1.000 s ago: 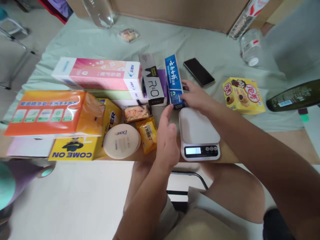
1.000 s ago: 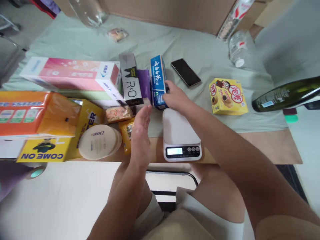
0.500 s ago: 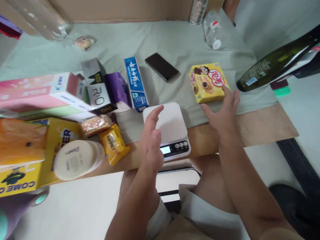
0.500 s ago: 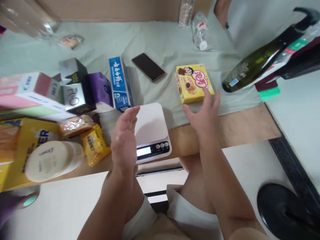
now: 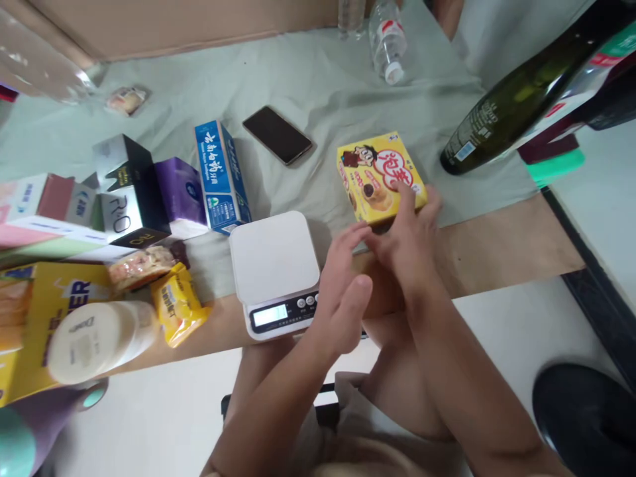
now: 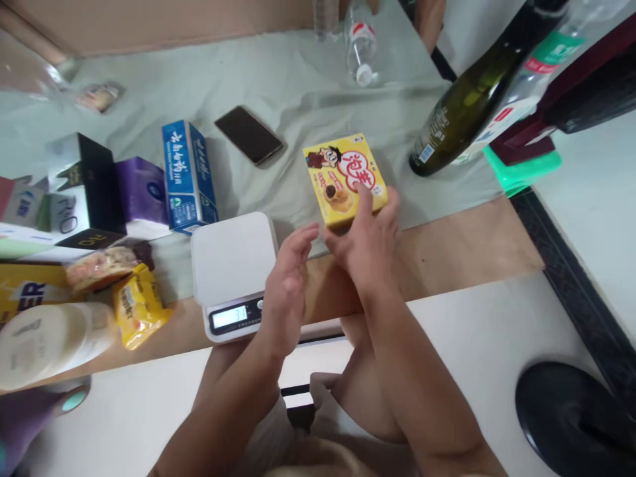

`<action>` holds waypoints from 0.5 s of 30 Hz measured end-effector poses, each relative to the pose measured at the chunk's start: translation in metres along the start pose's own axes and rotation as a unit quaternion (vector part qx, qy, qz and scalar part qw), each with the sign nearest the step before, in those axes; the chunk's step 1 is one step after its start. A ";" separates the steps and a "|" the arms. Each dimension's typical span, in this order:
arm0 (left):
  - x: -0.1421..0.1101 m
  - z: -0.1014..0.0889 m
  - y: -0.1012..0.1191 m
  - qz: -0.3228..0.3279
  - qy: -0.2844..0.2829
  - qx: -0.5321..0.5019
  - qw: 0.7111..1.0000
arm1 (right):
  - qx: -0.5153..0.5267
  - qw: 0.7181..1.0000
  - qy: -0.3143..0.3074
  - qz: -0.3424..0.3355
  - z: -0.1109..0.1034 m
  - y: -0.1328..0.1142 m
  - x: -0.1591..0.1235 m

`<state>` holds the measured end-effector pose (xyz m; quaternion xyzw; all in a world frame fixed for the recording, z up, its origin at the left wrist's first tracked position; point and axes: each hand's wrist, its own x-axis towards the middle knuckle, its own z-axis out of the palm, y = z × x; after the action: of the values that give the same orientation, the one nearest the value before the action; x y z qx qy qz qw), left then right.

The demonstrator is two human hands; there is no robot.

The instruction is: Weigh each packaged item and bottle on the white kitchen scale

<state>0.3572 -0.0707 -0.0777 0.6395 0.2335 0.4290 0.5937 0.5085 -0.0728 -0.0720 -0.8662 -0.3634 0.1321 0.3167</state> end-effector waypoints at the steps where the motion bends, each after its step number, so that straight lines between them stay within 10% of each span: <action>1: 0.000 0.005 -0.002 -0.011 0.007 0.004 1.000 | 0.017 1.000 -0.002 -0.010 -0.005 0.008 -0.008; 6: 0.002 0.016 -0.002 -0.116 -0.028 -0.026 0.993 | 0.137 0.982 0.091 -0.096 -0.022 0.054 -0.023; 15: -0.001 -0.004 -0.002 -0.118 -0.136 -0.019 0.984 | 0.131 0.985 0.027 -0.108 -0.018 0.065 -0.004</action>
<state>0.3537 -0.0688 -0.0801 0.6487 0.2165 0.2693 0.6781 0.5493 -0.1181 -0.1004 -0.7762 -0.4254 0.1201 0.4495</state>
